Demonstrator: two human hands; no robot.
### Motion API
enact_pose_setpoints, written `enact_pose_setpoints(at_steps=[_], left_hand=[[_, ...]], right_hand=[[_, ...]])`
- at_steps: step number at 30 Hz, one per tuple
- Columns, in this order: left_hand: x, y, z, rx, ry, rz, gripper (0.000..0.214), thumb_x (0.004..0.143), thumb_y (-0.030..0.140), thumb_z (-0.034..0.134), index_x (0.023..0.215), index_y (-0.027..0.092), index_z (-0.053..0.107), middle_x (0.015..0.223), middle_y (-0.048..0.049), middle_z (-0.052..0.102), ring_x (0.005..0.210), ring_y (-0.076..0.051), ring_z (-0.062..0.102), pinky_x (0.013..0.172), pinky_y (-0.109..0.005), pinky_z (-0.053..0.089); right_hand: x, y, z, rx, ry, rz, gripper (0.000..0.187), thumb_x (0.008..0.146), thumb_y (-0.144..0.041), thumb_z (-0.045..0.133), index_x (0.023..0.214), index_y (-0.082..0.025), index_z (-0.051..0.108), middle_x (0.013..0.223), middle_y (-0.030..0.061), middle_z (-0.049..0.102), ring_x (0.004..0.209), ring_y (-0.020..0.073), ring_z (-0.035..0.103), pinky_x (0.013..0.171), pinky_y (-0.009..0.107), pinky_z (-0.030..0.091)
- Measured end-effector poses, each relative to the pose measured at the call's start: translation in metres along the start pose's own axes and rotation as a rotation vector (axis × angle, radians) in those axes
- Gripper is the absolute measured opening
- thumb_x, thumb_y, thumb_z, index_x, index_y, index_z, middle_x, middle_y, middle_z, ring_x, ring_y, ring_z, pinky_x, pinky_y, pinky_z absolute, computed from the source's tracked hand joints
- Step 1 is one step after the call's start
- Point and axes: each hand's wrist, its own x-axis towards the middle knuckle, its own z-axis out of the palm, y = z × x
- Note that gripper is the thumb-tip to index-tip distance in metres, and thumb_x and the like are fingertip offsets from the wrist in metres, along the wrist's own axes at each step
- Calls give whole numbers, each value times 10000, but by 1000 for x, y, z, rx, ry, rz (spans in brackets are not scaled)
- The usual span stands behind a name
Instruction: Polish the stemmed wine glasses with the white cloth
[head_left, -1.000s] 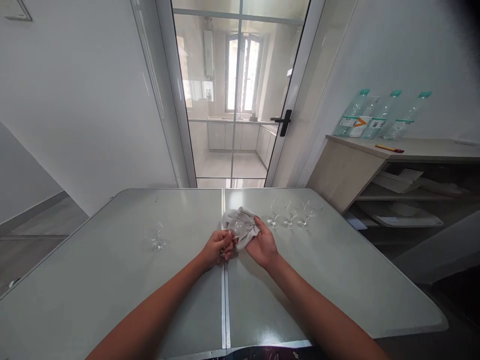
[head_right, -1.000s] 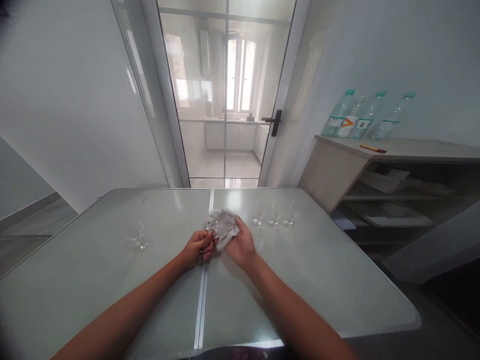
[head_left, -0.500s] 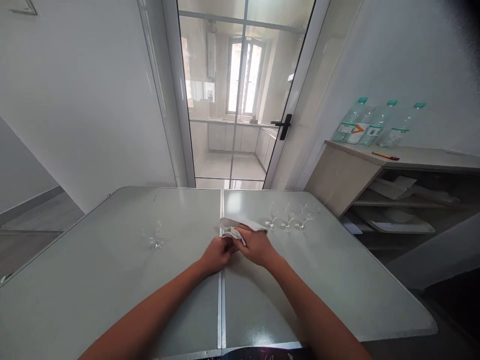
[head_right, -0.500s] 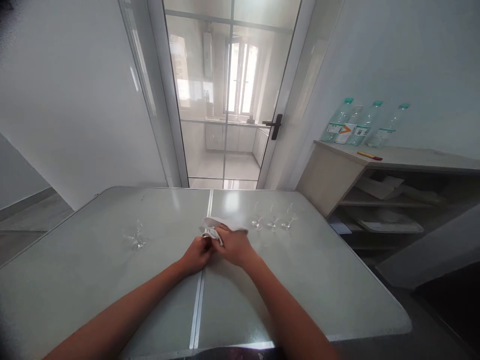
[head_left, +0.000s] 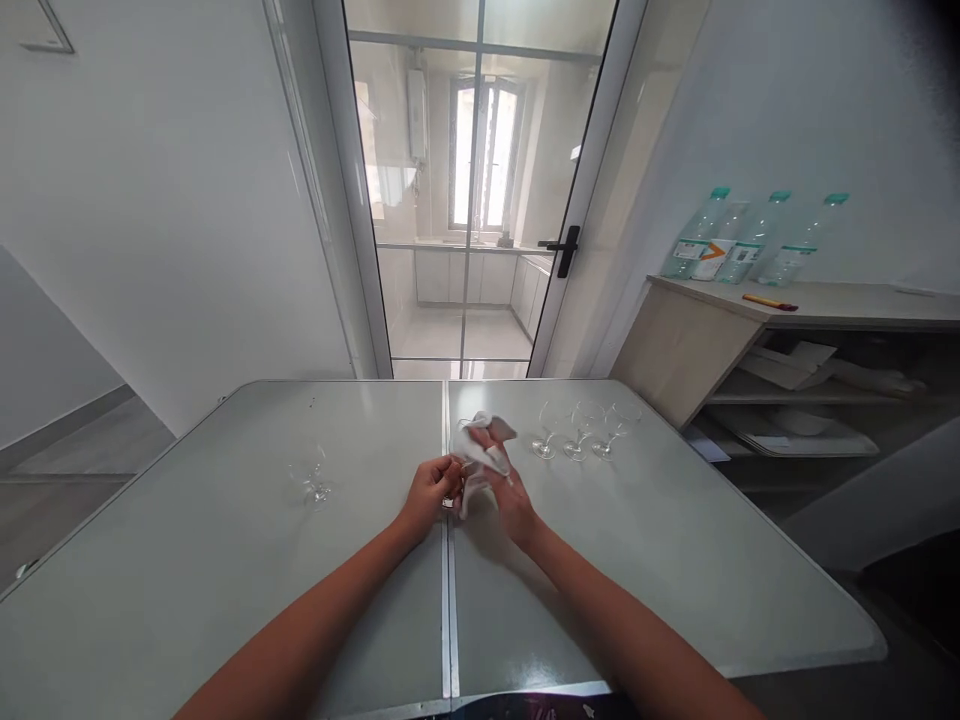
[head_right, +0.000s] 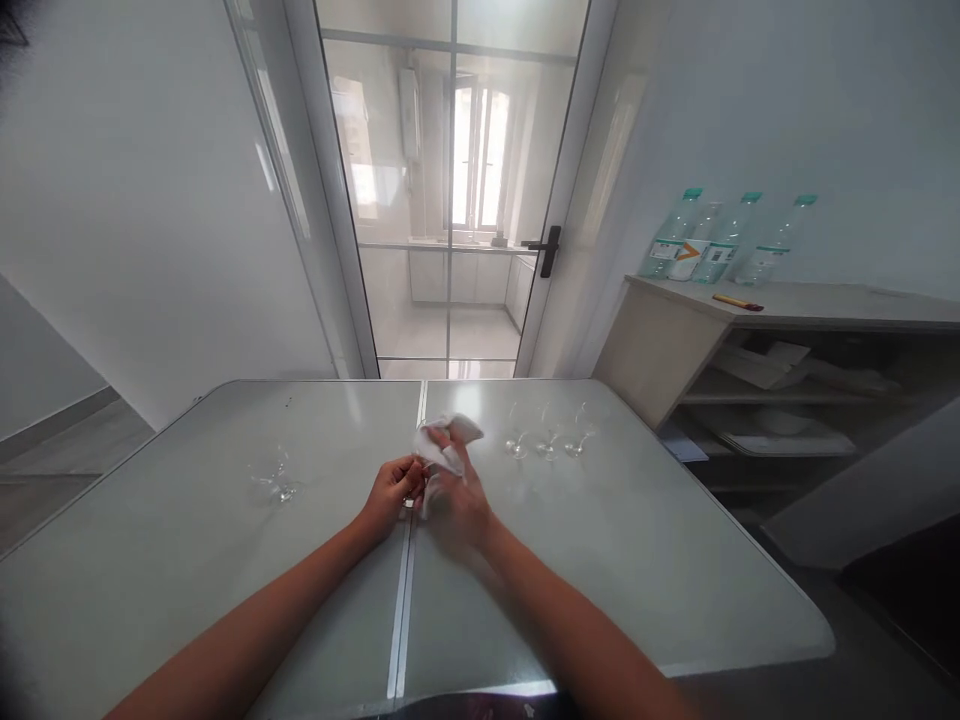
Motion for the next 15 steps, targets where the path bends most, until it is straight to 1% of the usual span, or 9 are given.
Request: enact_pose_setpoints(at_steps=[2,3,5,7,9,10,12,13,15], left_hand=[[0,-3,1,35,-1,2,471,854,602,621,731,151,559,505,60,467,419,-108,512,458,-224,409],[-1,-4,1,70,-10,4,464,850,590,629,706,156,546,505,57,473,415,-111,513,450,-226,409],[-3,-5,3,178,-37,17,438,862,543,623,668,162,528,499,45,497,406,-111,504,438,-223,396],[-7,-2,4,316,-76,57,390,889,471,602,661,162,535,491,38,514,414,-108,489,451,-217,379],[-10,3,3,462,-126,133,329,899,389,595,668,158,552,507,38,518,457,-100,472,497,-215,368],[-11,7,1,526,-151,177,300,896,352,600,672,157,561,530,37,521,489,-98,463,526,-216,363],[-13,12,-1,584,-186,244,258,890,308,603,684,153,580,577,34,526,545,-98,446,571,-222,354],[-13,13,-2,568,-189,252,260,894,305,599,685,152,584,589,33,525,560,-100,444,582,-225,352],[-12,13,-3,458,-162,218,298,910,336,591,679,148,587,600,25,531,577,-109,461,590,-229,359]], right_hand=[[1,-3,-5,-326,-39,-133,490,959,-377,487,1438,-277,521,1584,67,350,1422,302,372,1158,461,318],[3,-5,-10,-471,-76,-203,488,933,-336,531,1415,-263,549,1580,83,356,1429,316,353,1165,477,295],[9,-10,-20,-667,-209,-320,453,905,-275,564,1356,-242,599,1505,118,464,1378,328,412,1143,500,298],[15,-15,-31,-699,-319,-372,378,897,-253,575,1268,-231,647,1357,128,598,1256,312,521,1082,482,356],[19,-18,-38,-562,-338,-336,256,903,-276,576,1119,-218,701,1168,115,683,1104,282,597,990,428,425],[20,-19,-39,-439,-324,-280,210,911,-302,572,1031,-212,718,1066,100,702,1023,265,618,939,398,451],[21,-19,-39,-124,-269,-106,237,926,-363,550,886,-201,719,909,68,700,892,236,632,850,353,479],[20,-18,-37,59,-209,-4,272,926,-399,543,854,-197,711,871,58,695,854,229,634,820,342,487],[17,-16,-29,381,-39,155,335,918,-483,525,902,-202,707,895,54,703,863,233,644,805,340,502]])
